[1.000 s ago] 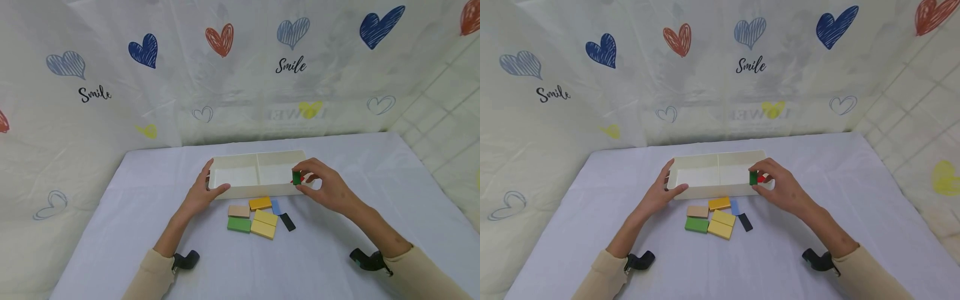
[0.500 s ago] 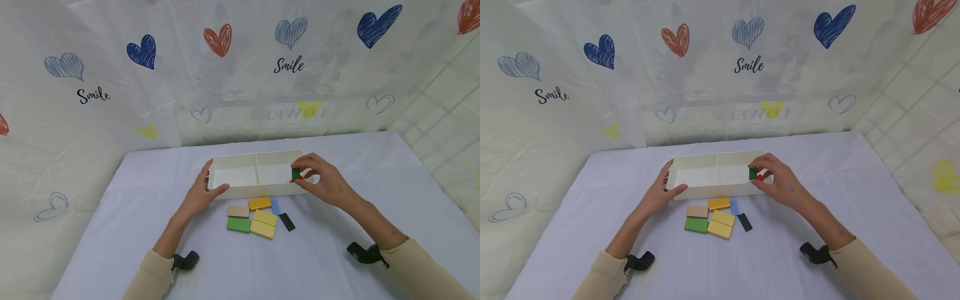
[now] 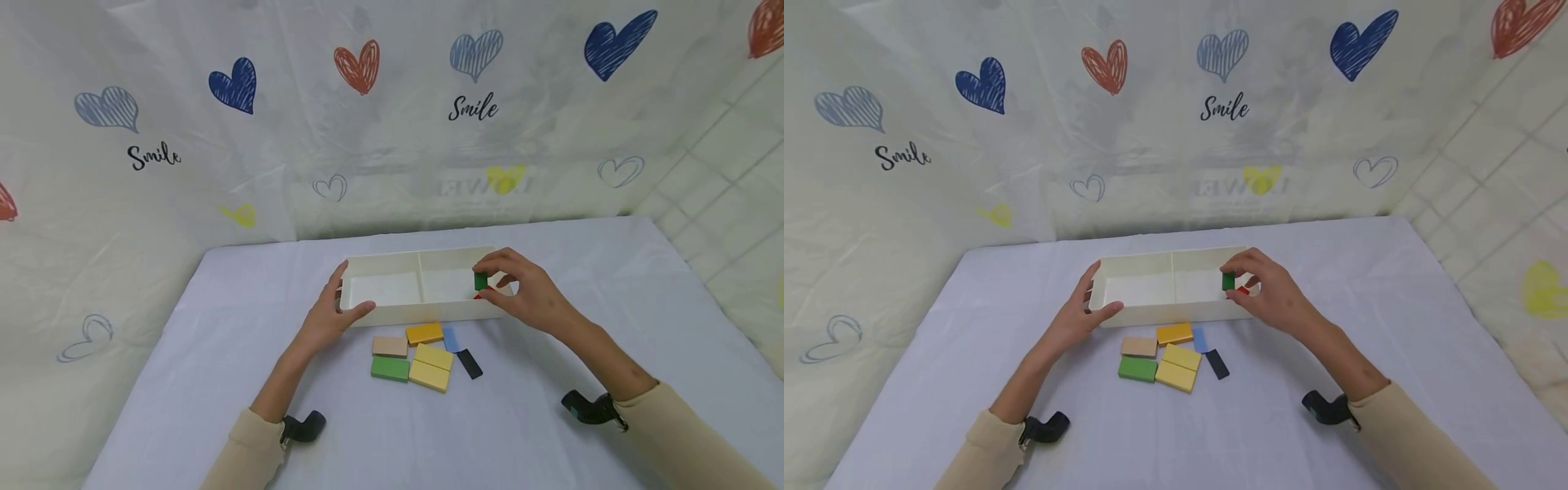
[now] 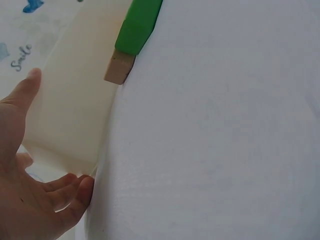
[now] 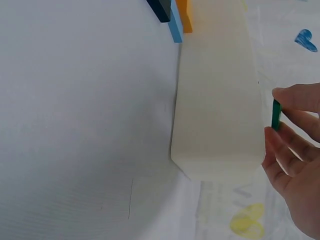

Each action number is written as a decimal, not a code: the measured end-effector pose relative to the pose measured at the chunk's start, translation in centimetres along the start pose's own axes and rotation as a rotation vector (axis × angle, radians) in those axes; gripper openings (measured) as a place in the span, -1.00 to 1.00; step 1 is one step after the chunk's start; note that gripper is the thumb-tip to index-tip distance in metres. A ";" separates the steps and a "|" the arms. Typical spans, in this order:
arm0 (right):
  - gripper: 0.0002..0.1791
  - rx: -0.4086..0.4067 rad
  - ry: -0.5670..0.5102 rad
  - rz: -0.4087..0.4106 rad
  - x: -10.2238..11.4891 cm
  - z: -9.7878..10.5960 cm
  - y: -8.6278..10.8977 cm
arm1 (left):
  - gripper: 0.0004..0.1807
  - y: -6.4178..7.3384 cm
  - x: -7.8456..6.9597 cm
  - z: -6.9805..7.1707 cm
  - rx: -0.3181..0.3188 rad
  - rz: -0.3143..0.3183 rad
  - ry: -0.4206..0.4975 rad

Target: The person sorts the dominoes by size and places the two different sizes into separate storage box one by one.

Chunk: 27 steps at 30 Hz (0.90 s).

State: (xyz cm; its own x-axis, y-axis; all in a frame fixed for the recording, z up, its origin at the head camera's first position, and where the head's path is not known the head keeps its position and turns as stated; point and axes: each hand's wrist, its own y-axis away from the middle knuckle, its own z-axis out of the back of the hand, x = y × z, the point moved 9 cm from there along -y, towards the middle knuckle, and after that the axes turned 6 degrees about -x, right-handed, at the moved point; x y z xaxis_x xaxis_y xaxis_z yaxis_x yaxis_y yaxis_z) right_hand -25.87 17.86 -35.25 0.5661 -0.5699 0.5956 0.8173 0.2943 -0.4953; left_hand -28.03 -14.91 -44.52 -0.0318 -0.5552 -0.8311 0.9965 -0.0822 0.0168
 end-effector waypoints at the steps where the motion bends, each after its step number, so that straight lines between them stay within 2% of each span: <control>1: -0.53 0.002 0.005 0.002 -0.1 -0.1 0.0 | 0.15 0.0 0.0 0.0 0.002 0.001 -0.001; 9: -0.53 0.023 0.057 -0.021 -0.6 -0.6 -0.7 | 0.15 0.1 0.5 0.2 -0.012 0.005 -0.009; 19: -0.48 0.041 0.077 -0.023 -1.2 -0.6 -0.9 | 0.14 -0.2 0.3 0.0 -0.001 -0.003 0.007; 27: -0.53 0.031 0.098 -0.098 -1.8 0.0 -1.2 | 0.13 -0.2 0.3 0.0 0.000 -0.005 0.016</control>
State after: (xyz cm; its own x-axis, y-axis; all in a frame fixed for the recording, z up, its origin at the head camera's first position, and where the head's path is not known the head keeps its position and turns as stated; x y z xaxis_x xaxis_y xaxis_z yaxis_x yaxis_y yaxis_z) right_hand -27.87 18.53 -35.80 0.4712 -0.6688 0.5750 0.8721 0.2558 -0.4171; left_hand -28.27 -15.03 -44.79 -0.0355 -0.5416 -0.8399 0.9963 -0.0850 0.0127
